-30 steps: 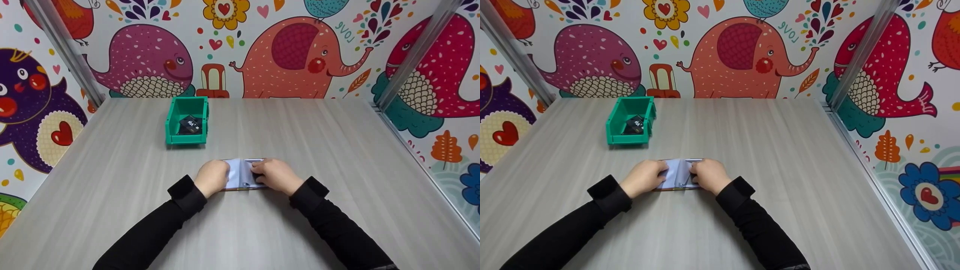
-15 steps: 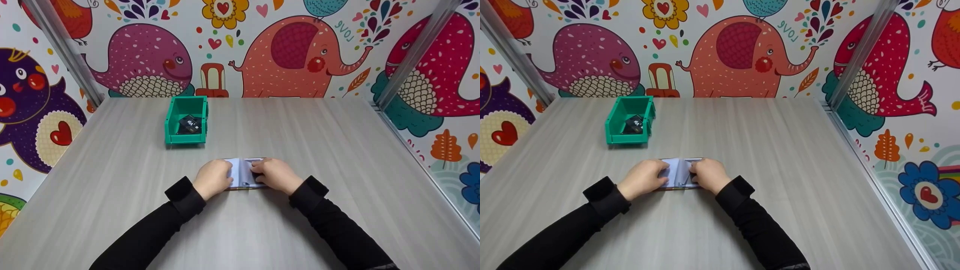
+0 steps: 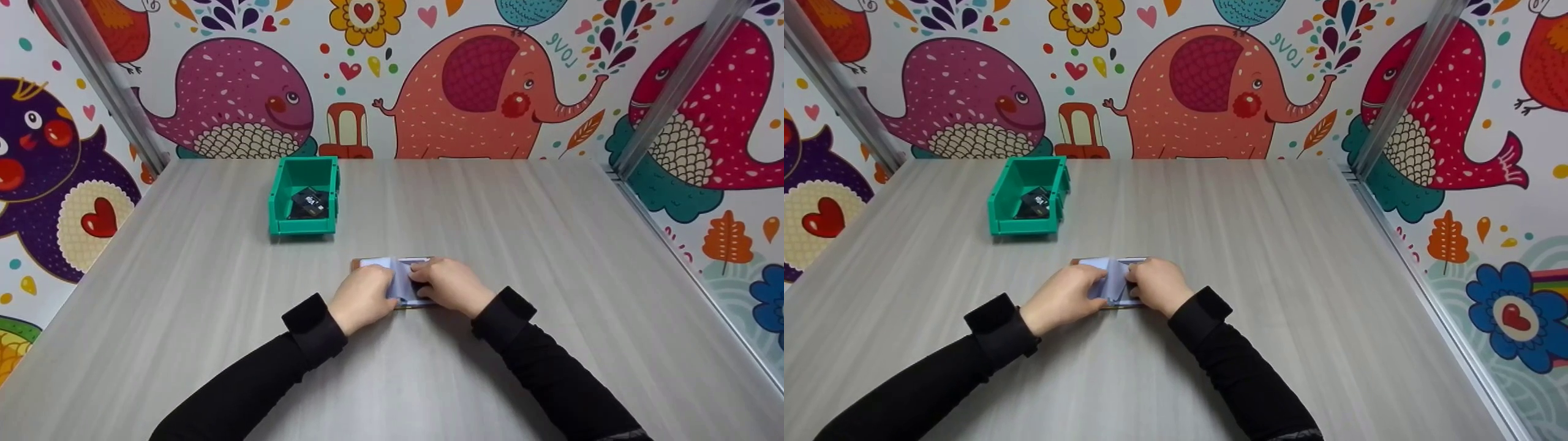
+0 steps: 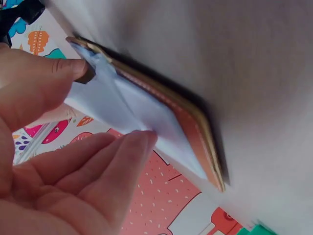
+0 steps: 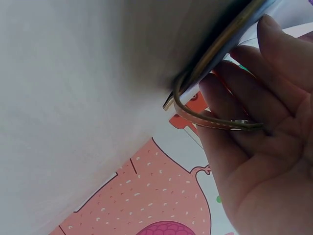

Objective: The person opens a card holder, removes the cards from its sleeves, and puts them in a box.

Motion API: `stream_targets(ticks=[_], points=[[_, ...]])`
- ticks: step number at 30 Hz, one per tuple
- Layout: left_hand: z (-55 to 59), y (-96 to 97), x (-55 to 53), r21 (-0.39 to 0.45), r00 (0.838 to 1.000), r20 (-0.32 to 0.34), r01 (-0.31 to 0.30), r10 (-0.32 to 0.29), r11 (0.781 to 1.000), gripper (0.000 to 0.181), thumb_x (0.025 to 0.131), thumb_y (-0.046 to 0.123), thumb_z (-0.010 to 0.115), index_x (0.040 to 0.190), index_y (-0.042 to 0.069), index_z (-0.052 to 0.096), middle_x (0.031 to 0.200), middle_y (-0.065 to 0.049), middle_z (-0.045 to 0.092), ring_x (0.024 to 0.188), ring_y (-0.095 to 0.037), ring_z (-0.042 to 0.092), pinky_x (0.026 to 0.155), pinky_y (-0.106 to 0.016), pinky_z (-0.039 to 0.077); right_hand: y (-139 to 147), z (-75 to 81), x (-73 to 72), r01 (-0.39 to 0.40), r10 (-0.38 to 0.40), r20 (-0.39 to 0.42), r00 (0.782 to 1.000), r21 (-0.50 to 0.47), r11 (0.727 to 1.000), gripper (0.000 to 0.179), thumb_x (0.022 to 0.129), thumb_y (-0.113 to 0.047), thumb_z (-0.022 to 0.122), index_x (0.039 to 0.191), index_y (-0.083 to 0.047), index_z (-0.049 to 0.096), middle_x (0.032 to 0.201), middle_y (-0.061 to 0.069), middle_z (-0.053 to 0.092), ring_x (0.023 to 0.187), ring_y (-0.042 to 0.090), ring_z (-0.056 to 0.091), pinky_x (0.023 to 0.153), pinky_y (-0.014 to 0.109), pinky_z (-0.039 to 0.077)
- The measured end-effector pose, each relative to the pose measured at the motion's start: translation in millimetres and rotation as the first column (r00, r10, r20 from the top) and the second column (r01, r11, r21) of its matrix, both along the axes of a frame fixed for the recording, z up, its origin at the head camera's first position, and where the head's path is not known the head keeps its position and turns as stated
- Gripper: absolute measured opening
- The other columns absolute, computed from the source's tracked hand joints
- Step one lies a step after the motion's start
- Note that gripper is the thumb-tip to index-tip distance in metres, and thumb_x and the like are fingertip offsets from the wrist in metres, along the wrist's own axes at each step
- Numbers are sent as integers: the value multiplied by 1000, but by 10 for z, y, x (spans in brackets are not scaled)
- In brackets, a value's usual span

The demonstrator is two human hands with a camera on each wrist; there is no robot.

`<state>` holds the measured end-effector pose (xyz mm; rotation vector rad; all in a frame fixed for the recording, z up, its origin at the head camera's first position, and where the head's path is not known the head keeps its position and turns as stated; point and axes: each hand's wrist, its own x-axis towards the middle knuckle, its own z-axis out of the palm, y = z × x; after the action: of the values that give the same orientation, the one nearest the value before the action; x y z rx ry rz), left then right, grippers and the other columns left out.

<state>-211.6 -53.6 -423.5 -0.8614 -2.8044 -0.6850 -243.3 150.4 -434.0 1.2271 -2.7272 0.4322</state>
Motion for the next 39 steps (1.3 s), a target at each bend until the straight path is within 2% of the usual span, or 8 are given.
stream_targets(ticks=[8, 13, 19, 27, 33, 39], points=[[-45, 56, 13, -9, 998, -65, -2, 1, 1000, 25, 78, 6, 77, 68, 7, 54, 71, -5, 59, 63, -16, 48, 59, -37, 43, 9, -13, 2, 13, -13, 15, 1000, -2, 1000, 30, 80, -1, 77, 110, -5, 75, 116, 13, 70, 104, 30, 66, 84, 41, 54], [-62, 63, 14, 8, 997, -77, -1, 2, 1000, 28, 78, 4, 76, 66, 9, 51, 67, -2, 54, 61, -14, 42, 57, -34, 39, 20, -19, -6, 1, -1, 14, 1000, -14, 1000, 29, 79, 1, 77, 108, -4, 76, 117, 13, 69, 104, 30, 66, 85, 41, 53], [-88, 61, 12, 28, 997, -79, 1, 1, 1000, 29, 77, 3, 75, 66, 9, 49, 65, 1, 49, 61, -14, 39, 57, -32, 36, 21, -27, -27, -28, 28, 2, 1000, -29, 999, 19, 78, 2, 76, 95, -6, 74, 106, 7, 72, 91, 25, 67, 77, 39, 53], [-82, 61, 15, 14, 999, -53, -6, 7, 1000, 27, 79, 3, 74, 67, 9, 50, 65, 1, 49, 61, -15, 40, 57, -34, 37, 44, -18, -17, 9, -9, 6, 1000, -34, 999, 32, 80, 4, 73, 111, -1, 74, 114, 13, 70, 105, 30, 66, 87, 41, 53], [-94, 64, 27, 11, 998, -55, -13, 13, 1000, 24, 80, 5, 73, 68, 8, 52, 67, -1, 52, 62, -15, 43, 59, -35, 40, 39, 40, 12, 35, -35, 2, 999, -64, 997, 34, 82, 4, 73, 116, 1, 71, 116, 15, 69, 107, 31, 66, 90, 43, 51], [-103, 64, 30, 19, 997, -73, -8, 10, 1000, 21, 79, 3, 71, 70, 7, 53, 69, -4, 57, 64, -18, 52, 61, -38, 45, 46, 103, 20, 72, -74, -21, 997, -99, 992, 34, 83, 2, 75, 117, 2, 70, 116, 17, 69, 106, 33, 65, 89, 45, 52]])
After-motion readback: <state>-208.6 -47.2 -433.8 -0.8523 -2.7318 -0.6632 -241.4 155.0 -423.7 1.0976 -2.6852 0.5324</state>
